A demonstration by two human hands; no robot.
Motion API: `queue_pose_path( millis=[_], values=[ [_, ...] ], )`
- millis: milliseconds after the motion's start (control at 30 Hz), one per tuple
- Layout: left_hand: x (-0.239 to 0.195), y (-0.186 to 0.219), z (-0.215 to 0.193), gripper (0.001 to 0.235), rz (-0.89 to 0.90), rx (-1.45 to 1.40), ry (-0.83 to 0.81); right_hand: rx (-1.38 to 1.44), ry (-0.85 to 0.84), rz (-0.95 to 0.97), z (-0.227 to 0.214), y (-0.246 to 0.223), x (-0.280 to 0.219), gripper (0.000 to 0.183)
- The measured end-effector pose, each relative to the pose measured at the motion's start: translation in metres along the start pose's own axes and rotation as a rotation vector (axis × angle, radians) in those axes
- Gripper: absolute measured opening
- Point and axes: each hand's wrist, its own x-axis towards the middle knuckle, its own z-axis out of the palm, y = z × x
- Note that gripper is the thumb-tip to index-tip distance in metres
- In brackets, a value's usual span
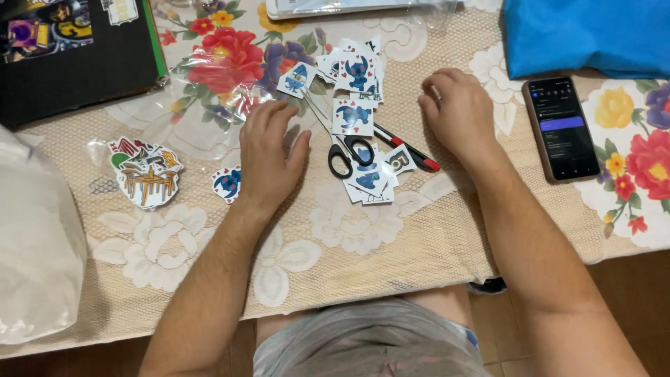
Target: The person uses scissors to cut out a blue cartoon character from a printed sheet. They trim the edges of the character and place the finished cutout on the table. The person also gathers and discards the excess paper scraps.
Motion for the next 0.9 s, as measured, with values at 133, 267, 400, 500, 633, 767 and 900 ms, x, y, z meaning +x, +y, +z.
queue_pose_path(
  millis=[133, 267, 400, 500, 633, 767, 900],
  values=[
    [-0.001, 0.005, -0.005, 0.030, 0.045, 0.046, -0.032, 0.062, 0.164, -0.128, 0.038, 0.041, -0.004, 0.017],
    [-0.008, -0.011, 0.003, 0.026, 0.054, 0.194, 0.002, -0.012, 0.126, -0.226, 0.007, 0.007, -0.010, 0.020],
    [0.001, -0.002, -0.006, 0.017, 0.097, 0.207, 0.094, -0.002, 0.051, -0.029, -0.056, 0.021, -0.021, 0.018],
    [-0.004, -0.004, -0.004, 0.015, 0.106, 0.219, 0.091, -0.035, 0.156, 0.074, -0.089, 0.060, -0.054, 0.017],
    [-0.005, -0.004, -0.001, 0.012, 0.141, 0.221, 0.074, -0.056, 0.126, 0.331, -0.106, 0.138, -0.109, 0.028],
    [-0.006, -0.005, -0.001, 0.010, 0.148, 0.249, 0.090, 0.162, 0.022, 0.650, -0.122, 0.145, -0.125, 0.028],
    [-0.006, -0.006, 0.000, 0.010, 0.155, 0.250, 0.095, 0.301, -0.007, 0.733, -0.123, 0.139, -0.116, 0.023]
  ],
)
